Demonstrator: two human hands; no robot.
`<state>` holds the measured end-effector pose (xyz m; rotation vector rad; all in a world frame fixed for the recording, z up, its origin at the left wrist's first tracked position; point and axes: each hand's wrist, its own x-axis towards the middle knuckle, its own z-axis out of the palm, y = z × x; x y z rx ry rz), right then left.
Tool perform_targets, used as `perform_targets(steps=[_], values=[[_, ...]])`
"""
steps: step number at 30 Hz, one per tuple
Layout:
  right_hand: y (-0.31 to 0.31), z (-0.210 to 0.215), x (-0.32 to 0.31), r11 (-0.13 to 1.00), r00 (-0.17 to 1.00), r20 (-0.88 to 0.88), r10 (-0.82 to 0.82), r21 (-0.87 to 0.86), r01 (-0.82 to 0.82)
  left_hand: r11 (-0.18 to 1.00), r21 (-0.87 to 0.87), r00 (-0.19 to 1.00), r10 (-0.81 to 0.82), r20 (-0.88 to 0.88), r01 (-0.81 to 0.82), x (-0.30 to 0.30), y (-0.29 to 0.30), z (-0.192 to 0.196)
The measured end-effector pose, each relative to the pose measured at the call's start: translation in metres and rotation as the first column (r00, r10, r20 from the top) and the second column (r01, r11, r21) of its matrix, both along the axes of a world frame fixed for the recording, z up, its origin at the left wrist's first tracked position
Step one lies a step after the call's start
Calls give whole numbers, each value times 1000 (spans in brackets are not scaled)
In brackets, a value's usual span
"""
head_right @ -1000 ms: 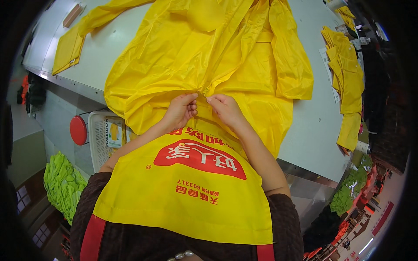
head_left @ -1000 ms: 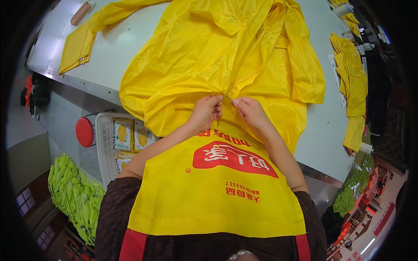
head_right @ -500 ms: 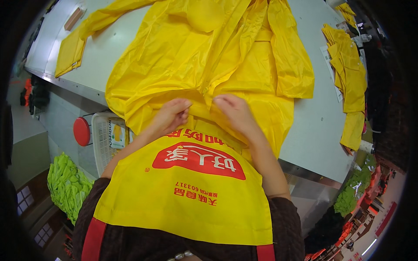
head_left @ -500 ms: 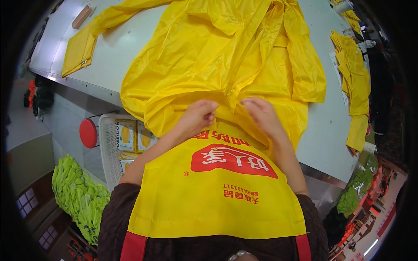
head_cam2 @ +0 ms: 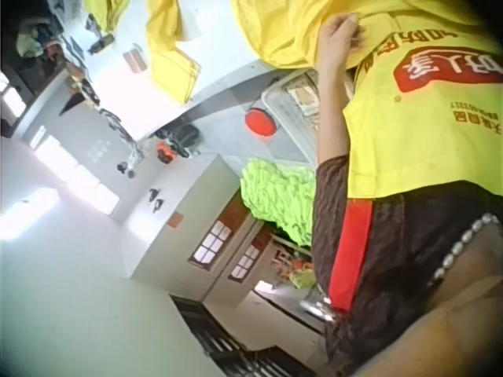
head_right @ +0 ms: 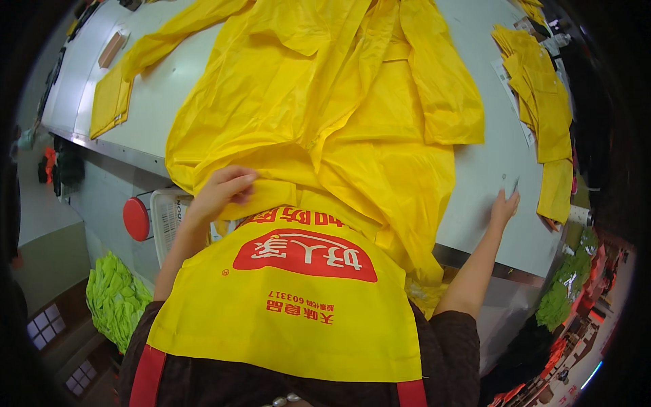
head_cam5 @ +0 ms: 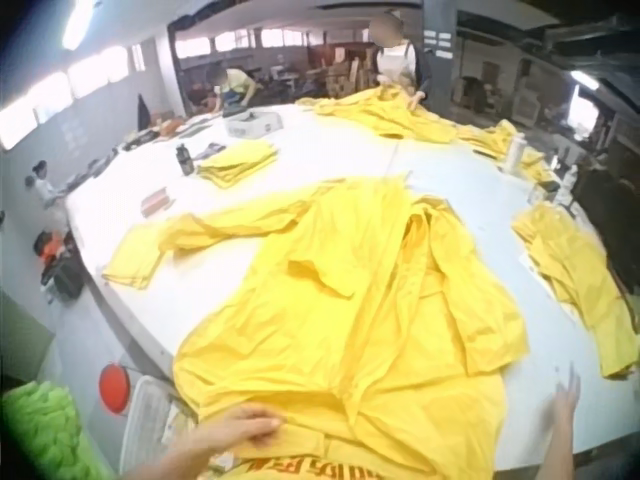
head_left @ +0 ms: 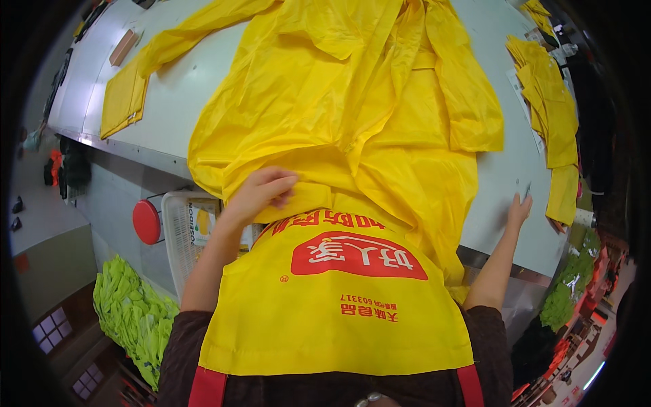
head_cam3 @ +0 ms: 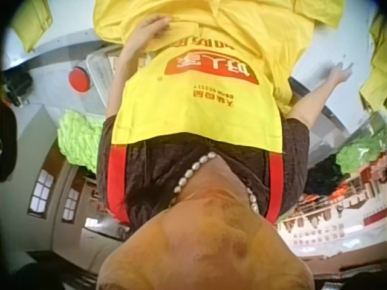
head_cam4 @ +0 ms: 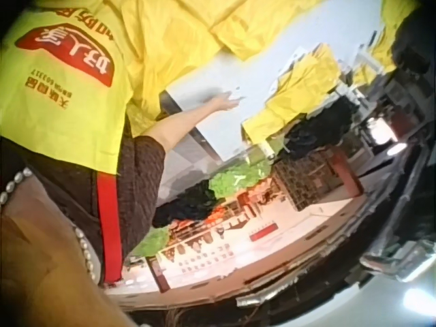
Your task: The person folds a yellow raincoat on a large white table. They smooth the fabric, fold the sleeves and body, and place the folded coat into a plastic basket. Other yellow garments and coworkers are visible in the background.
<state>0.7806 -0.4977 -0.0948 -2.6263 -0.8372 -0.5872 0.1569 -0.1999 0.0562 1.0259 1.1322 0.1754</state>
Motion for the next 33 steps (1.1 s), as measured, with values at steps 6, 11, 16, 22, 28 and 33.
perform_targets(steps=[6, 11, 16, 22, 28, 33], values=[[157, 136, -249, 712, 119, -713, 691, 700, 54, 967, -63, 965, 253, 68, -249, 95, -10, -55], [192, 109, -403, 746, -650, -737, 185, 536, -395, 888, -257, 903, 417, 103, -381, 118, 2, -55], [214, 69, -413, 823, -382, -768, 514, 568, -35, 900, -293, 873, 403, 275, -323, 118, 12, -67], [230, 78, -411, 703, -391, -636, 665, 357, 615, 907, -232, 892, 400, 209, -352, 121, 12, -60], [226, 76, -416, 672, -240, -687, 686, 472, 570, 936, -321, 935, 234, 265, -143, 124, 18, -72], [223, 81, -415, 698, -117, -738, 665, 558, 450, 951, -279, 922, 220, 320, -130, 127, 13, -55]])
